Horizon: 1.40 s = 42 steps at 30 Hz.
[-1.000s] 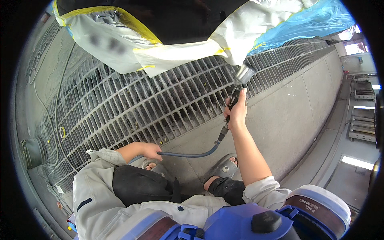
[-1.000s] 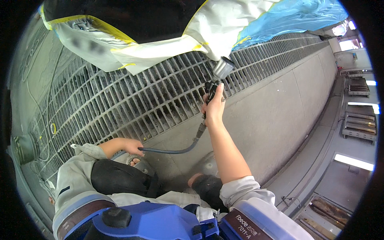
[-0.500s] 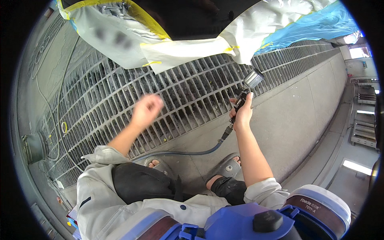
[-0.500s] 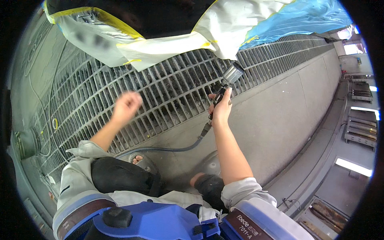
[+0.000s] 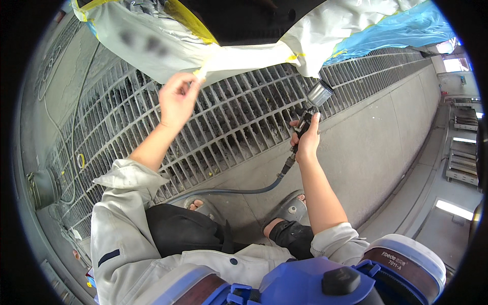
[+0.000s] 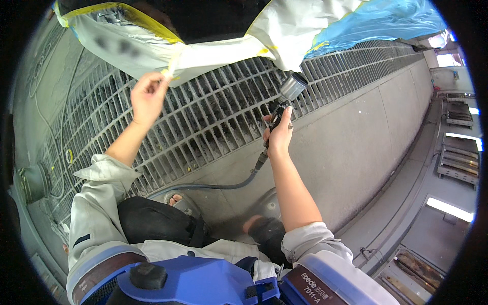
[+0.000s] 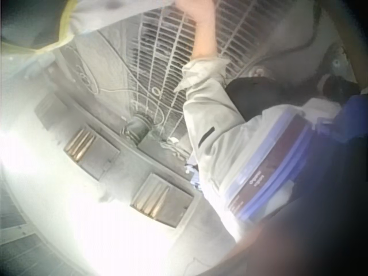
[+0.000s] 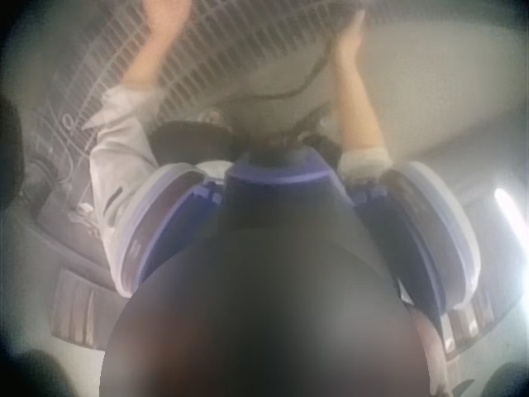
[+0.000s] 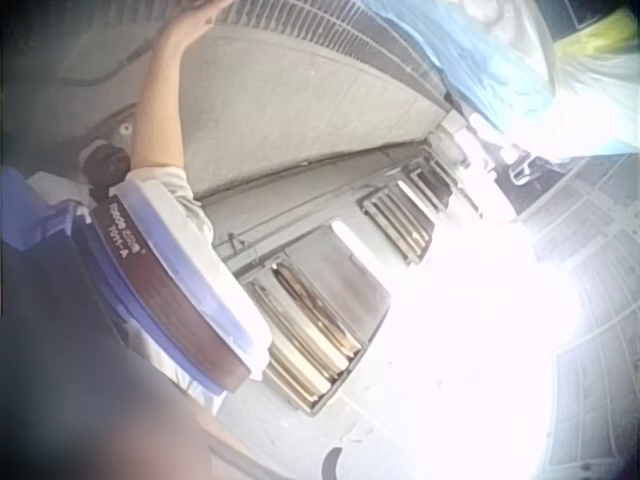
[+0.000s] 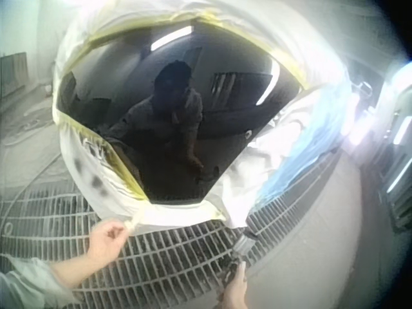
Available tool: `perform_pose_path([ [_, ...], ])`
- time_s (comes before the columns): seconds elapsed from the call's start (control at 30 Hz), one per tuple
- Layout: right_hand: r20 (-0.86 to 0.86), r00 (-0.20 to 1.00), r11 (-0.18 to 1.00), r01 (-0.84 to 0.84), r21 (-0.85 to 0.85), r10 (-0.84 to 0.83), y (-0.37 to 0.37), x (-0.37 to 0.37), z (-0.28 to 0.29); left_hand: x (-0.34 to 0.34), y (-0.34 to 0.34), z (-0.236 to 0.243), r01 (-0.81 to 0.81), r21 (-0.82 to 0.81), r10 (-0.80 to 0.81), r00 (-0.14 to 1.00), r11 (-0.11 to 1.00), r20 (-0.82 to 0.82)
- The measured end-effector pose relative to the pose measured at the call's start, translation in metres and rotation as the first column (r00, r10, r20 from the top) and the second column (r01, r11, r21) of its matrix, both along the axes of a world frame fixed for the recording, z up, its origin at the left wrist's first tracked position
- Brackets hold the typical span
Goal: The person prepares paint by pouring liquid into a spray gun cup, then walks to a black car in a paint booth and applies paint to the hood. After spraying, the person removes masking tape and paper from the hood.
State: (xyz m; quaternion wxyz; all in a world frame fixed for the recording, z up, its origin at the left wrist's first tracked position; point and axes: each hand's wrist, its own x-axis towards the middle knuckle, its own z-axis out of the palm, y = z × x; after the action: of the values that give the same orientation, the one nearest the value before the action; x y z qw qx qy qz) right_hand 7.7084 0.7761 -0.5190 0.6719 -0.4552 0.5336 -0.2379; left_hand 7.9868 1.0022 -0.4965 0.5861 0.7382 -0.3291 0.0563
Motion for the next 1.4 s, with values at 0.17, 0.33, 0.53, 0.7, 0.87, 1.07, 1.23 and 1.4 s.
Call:
perform_pose_path([
  [0.17, -0.007, 1.000, 1.000, 0.022, -0.010, -0.022, -0.002, 0.001, -0.007, -0.031, -0.016, -0.001, 0.149, 0.215, -0.203, 0.945, 0.965, 0.257],
  [0.33, -0.015, 1.000, 1.000, 0.000, -0.020, 0.000, -0.004, -0.002, -0.011, -0.048, -0.051, -0.019, 0.233, 0.448, -0.427, 0.810, 0.863, 0.401],
  [0.53, -0.014, 1.000, 0.999, 0.012, -0.044, -0.013, -0.003, -0.003, -0.010, -0.062, -0.113, -0.065, 0.186, 0.672, -0.560, 0.727, 0.717, 0.396],
  [0.7, 0.052, 0.999, 0.994, 0.008, -0.112, -0.002, 0.002, -0.001, 0.005, -0.090, -0.151, -0.096, 0.066, 0.900, -0.702, 0.651, 0.431, 0.289],
  [0.87, 0.218, 0.974, 0.981, -0.016, -0.195, 0.060, 0.007, -0.005, 0.026, -0.098, -0.146, -0.125, 0.066, 0.931, -0.551, 0.820, 0.359, 0.155],
  [1.07, 0.413, 0.899, 0.963, -0.031, -0.269, 0.144, 0.022, -0.002, 0.058, -0.057, -0.114, -0.135, 0.254, 0.877, -0.193, 0.963, 0.408, -0.189],
  [1.23, 0.514, 0.851, 0.975, 0.008, -0.224, 0.111, 0.029, 0.000, 0.090, -0.050, -0.062, -0.107, 0.280, 0.686, -0.054, 0.942, 0.671, -0.331],
  [1.4, 0.539, 0.826, 0.973, -0.047, -0.226, 0.164, 0.033, 0.006, 0.103, -0.065, -0.072, -0.050, 0.270, 0.183, -0.256, 0.962, 0.945, -0.095],
])
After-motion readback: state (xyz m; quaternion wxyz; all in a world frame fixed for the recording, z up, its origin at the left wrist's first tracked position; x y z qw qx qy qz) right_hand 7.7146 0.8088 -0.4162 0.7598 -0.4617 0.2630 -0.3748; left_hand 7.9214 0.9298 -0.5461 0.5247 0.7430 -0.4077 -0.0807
